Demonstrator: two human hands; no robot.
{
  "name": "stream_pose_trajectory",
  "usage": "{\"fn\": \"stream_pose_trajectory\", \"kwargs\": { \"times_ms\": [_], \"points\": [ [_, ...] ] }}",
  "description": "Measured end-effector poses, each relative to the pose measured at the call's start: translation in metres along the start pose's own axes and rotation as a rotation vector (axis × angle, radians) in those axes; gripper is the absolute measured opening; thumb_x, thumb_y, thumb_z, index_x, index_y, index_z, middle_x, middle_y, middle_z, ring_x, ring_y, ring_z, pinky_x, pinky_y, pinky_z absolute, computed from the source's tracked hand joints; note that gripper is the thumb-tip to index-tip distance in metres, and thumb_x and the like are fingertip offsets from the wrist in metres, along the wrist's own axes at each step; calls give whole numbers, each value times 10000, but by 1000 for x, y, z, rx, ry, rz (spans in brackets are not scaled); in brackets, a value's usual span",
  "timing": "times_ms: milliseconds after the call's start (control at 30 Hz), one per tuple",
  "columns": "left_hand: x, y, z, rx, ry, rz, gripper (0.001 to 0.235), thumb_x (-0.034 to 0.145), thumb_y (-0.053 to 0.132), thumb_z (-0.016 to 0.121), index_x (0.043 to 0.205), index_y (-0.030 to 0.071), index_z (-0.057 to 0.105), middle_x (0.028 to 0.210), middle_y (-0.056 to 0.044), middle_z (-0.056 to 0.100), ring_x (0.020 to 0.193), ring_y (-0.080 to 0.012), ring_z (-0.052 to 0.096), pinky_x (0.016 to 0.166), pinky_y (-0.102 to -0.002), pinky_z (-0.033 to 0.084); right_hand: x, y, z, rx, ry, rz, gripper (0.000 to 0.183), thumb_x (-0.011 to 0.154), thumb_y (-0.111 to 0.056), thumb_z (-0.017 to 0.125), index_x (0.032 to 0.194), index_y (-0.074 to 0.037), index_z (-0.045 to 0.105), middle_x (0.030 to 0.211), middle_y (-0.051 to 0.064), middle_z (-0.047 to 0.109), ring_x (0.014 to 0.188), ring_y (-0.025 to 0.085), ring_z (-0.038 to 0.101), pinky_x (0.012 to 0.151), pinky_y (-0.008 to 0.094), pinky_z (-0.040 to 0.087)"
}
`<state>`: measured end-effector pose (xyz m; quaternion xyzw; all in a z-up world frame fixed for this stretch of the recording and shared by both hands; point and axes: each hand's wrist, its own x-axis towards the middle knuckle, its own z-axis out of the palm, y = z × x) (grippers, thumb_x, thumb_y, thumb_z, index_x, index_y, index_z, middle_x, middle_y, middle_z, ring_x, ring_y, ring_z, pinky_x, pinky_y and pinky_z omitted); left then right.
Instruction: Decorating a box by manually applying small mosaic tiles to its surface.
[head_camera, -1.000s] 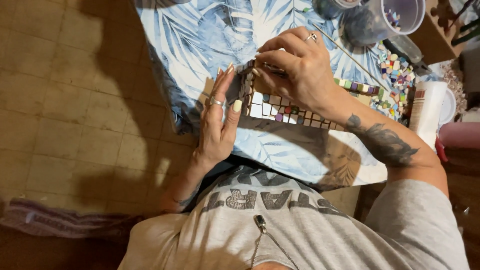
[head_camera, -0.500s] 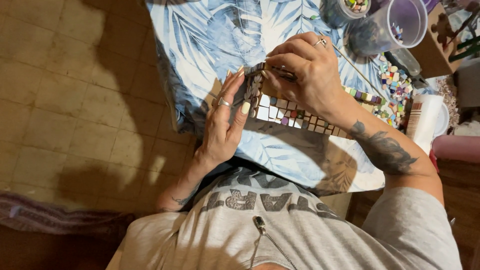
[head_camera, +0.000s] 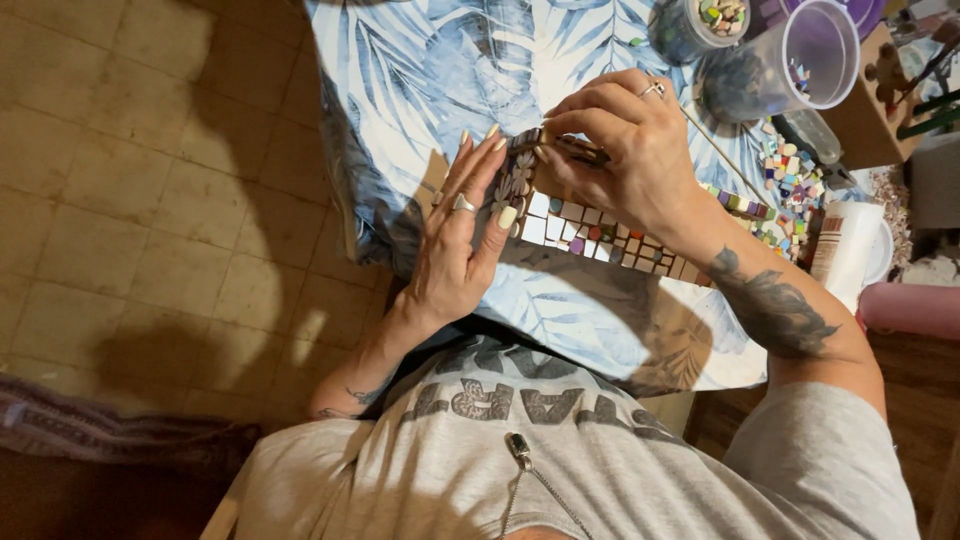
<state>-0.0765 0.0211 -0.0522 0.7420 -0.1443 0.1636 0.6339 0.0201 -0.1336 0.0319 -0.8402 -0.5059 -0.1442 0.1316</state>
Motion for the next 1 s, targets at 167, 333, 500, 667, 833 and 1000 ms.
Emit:
{"fn": "stream_pose_trajectory", "kwargs": {
  "times_ms": [167,333,500,667,833,1000],
  "points": [
    [5,3,-1,51,-25,18,474,963,364,246,1337,73,240,1399,-96,256,1356,-317,183,1145,-437,237,-7,2,-5,30,-68,106,271,825,-248,638,943,-4,616,934,133,626,866,249,543,690,372,451],
    [11,-13,1,40,-20,41,466,962,342,246,1320,45,255,1381,-120,281,1344,-324,196,1142,-431,242,-18,-1,-27,142,-56,223,305,807,-203,669,961,50,599,977,186,605,927,266,538,805,379,427],
    [35,-46,4,155,-17,124,403,863,143,534,1213,32,367,1279,-169,396,1250,-308,353,1080,-448,260,-39,-5,-42,113,65,292,191,892,-83,578,961,94,585,956,224,602,881,285,573,831,389,435],
    [67,-46,-10,218,-166,299,343,843,313,533,1072,59,508,1041,-197,555,1063,-305,477,840,-452,439,-48,-7,-43,159,42,309,223,887,-116,513,970,84,567,967,214,588,897,284,558,806,392,441],
    [80,-39,-14,178,-196,403,228,783,110,667,970,13,579,881,-154,608,978,-303,497,734,-391,464,-36,-5,-32,130,27,127,237,868,-122,489,975,78,557,967,224,575,910,314,531,816,422,416],
    [82,-39,-15,152,-208,444,189,761,26,670,933,24,592,866,-127,611,972,-290,490,695,-381,433,-13,-8,-27,-29,-119,-3,282,847,-123,404,1089,-72,540,1125,199,447,1055,373,392,834,471,301]
  ]
}}
